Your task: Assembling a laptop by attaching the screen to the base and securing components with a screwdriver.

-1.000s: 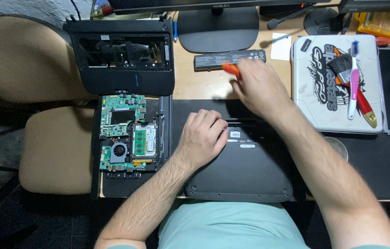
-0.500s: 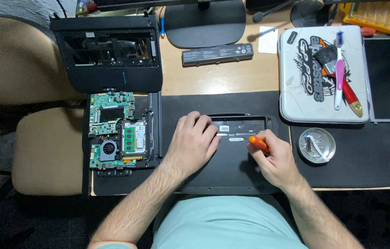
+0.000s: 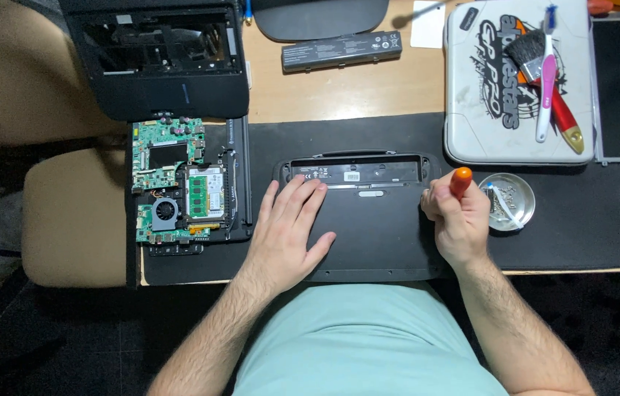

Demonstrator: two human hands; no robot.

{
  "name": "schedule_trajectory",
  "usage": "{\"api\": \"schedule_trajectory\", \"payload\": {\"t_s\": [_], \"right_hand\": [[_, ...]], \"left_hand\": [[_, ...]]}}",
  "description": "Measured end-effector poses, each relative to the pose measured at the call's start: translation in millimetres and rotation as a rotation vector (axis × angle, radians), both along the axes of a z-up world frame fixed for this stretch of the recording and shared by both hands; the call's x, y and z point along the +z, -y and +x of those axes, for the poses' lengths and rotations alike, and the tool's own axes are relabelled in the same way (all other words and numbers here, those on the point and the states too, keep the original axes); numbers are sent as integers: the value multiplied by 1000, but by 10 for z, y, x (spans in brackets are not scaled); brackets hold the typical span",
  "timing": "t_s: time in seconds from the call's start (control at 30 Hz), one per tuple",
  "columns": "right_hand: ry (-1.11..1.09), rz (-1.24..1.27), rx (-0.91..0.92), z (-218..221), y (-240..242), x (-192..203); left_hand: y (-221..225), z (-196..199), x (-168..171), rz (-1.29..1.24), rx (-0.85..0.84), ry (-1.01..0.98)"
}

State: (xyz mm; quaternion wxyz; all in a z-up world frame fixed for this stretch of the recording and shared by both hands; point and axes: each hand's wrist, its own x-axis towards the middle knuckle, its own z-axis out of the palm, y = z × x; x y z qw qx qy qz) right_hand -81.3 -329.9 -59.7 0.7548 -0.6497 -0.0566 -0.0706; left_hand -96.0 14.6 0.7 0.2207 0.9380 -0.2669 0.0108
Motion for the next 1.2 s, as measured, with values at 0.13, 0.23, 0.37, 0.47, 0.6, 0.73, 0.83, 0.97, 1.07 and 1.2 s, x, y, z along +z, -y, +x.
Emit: {"api": "schedule_trajectory", "payload": {"t_s": [0.13, 0.23, 0.37, 0.47, 0.6, 0.73, 0.83, 0.97, 1.07, 1.2], "right_hand": [[-32, -50, -24, 107, -88, 273], [-81, -372, 157, 376, -393, 970], [211, -1036, 322, 1084, -690, 1098], [569, -1357, 173, 1701, -843, 791], [766, -1566, -28, 2433, -998, 484], [943, -1634, -88, 2681, -1022, 406], [850, -1643, -49, 2798, -972, 339], [857, -1694, 71, 2839, -931, 361], [908, -1697, 17, 2935, -943, 453], [834, -1715, -2, 3247, -998, 418]], "left_hand": [[27, 51, -32, 4, 10, 13], [66, 125, -112, 4, 25, 57], [133, 320, -161, -5, 46, 217], [161, 416, -145, -49, 49, 242], [194, 396, 119, -117, 88, 284], [171, 398, 149, -110, 97, 281], [174, 462, 183, -75, 69, 232], [150, 611, 233, 40, -48, 211], [182, 696, 161, 9, -69, 242], [195, 706, 122, -58, -43, 262]]}}
